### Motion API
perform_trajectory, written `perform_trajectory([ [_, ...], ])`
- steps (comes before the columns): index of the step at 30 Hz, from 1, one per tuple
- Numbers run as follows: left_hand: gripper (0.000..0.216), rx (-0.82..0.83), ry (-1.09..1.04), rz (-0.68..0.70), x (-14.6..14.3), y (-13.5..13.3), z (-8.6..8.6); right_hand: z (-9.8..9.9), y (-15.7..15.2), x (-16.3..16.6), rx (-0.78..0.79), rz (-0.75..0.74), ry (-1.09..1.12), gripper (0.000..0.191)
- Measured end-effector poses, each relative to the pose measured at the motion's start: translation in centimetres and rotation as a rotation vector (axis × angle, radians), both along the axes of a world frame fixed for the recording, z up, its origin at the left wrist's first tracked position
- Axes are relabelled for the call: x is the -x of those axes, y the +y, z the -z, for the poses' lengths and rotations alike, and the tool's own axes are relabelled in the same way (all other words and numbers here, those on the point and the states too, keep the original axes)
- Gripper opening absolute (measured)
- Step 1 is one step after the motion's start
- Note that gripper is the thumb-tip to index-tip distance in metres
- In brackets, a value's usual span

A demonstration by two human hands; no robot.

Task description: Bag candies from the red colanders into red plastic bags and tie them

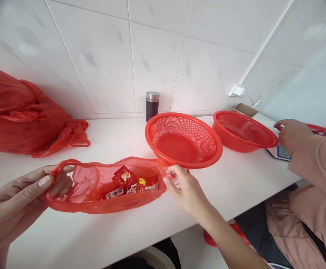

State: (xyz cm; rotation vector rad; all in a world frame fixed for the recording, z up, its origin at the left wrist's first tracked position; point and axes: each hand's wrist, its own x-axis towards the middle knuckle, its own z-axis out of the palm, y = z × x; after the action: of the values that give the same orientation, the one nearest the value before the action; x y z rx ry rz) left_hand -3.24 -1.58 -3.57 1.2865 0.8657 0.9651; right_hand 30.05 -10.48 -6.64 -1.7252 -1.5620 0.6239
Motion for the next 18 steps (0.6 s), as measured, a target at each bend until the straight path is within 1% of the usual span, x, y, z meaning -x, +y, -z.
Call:
perform_trajectory([
  [3,0.024,-0.003,0.025,0.046,0.2,-0.5,0.1,1.8,-0.1,0.4,-0.01,0.015,-0.022,0.029],
  [5,0.023,-0.009,0.022,0.062,0.3,-0.8,0.1,2.7,0.2,0.6,-0.008,0.012,0.084,0.027],
  [8,0.02,0.015,0.008,0.068,0.3,-1.1,0.0,3.6,1.0,1.0,-0.012,0.076,0.364,0.029],
  [11,0.021,0.03,0.001,0.044,0.3,-1.6,-0.1,4.5,1.5,1.8,-0.11,0.2,0.694,0.029],
  [12,0.022,0.03,0.001,0.034,0.3,-1.7,-0.1,4.6,1.5,2.1,-0.138,0.22,0.785,0.029],
  [14,0.02,0.043,-0.007,0.011,0.5,-2.0,-0.2,4.4,1.3,2.6,-0.127,0.185,0.917,0.031],
  [15,0.018,0.059,-0.017,-0.007,0.6,-2.0,-0.3,3.8,1.2,2.7,-0.086,0.124,0.949,0.032],
  [17,0.017,0.082,-0.057,-0.065,0.8,-2.0,-0.9,1.7,1.1,2.5,0.029,-0.033,0.922,0.035],
  [18,0.021,0.076,-0.083,-0.098,0.9,-1.8,-1.4,0.2,1.1,2.2,0.066,-0.098,0.856,0.036],
])
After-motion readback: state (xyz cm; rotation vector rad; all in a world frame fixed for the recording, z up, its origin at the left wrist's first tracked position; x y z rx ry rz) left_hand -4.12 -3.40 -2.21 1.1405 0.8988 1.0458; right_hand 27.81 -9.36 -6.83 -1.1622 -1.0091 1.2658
